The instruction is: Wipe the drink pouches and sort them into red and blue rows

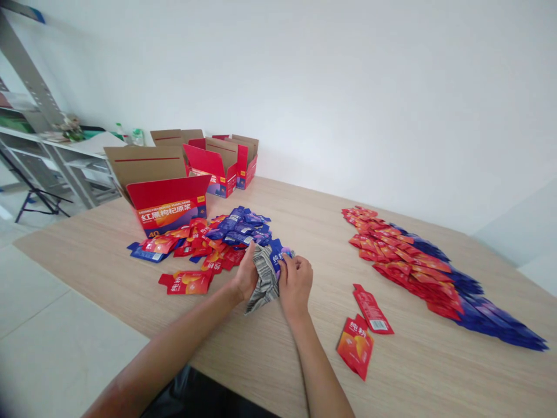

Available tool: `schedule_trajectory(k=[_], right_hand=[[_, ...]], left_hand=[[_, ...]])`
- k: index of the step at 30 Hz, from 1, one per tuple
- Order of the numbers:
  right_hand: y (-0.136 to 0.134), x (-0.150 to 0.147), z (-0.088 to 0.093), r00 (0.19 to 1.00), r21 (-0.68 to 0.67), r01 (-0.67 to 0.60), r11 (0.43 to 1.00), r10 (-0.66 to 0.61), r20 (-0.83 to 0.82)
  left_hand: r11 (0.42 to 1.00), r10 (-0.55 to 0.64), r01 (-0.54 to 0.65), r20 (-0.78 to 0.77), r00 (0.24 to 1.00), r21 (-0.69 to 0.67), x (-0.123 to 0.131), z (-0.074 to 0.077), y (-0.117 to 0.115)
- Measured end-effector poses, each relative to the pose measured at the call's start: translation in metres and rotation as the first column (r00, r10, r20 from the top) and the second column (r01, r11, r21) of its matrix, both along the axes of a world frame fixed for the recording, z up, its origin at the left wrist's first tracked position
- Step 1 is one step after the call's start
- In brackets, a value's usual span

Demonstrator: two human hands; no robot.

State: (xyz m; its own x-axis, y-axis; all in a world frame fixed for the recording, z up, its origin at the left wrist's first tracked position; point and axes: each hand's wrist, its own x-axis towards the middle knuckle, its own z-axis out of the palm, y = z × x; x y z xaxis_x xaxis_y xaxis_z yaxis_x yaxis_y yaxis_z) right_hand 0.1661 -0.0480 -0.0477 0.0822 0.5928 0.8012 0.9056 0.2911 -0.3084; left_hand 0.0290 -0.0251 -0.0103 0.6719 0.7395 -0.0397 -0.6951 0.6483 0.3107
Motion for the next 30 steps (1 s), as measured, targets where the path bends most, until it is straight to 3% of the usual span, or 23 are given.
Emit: schedule_trajectory(k=[4, 7, 10, 13, 19, 24, 30], right_hand=[[0.000, 0.001, 0.002, 0.993, 0.079, -0.025, 0.997, 0.015, 0.117], [-0.001, 0.000, 0.003, 0.972, 0.095, -0.159, 0.983, 0.139, 0.190], [-0.002, -0.001, 0.003, 0.911, 0.013, -0.322, 0.947, 0.306, 0.276], [-0.003, -0.003, 0.001, 0.851, -0.089, -0.375, 0.923, 0.380, 0.361], [-0.002, -0.004, -0.004, 0.868, -0.053, -0.366, 0.929, 0.361, 0.342], [0.000, -0.003, -0.006, 0.918, 0.021, -0.280, 0.960, 0.261, 0.300], [-0.002, 0.000, -0.002, 0.925, -0.038, -0.230, 0.972, 0.231, 0.301]], left_hand=[[0.999, 0.032, -0.032, 0.012, 0.999, 0.005, -0.009, 0.006, 0.005], [0.998, 0.058, -0.059, 0.038, 0.998, 0.026, -0.017, 0.007, 0.010], [0.997, 0.061, -0.063, 0.066, 0.996, 0.035, -0.022, 0.005, 0.015], [0.999, 0.020, -0.022, 0.079, 0.997, 0.028, -0.025, 0.004, 0.018], [1.000, -0.020, 0.019, 0.065, 0.998, 0.017, -0.022, 0.003, 0.014], [0.996, -0.093, 0.094, 0.027, 0.995, -0.004, -0.013, -0.001, 0.007], [0.994, -0.101, 0.100, 0.037, 0.994, 0.037, -0.005, -0.004, 0.002]])
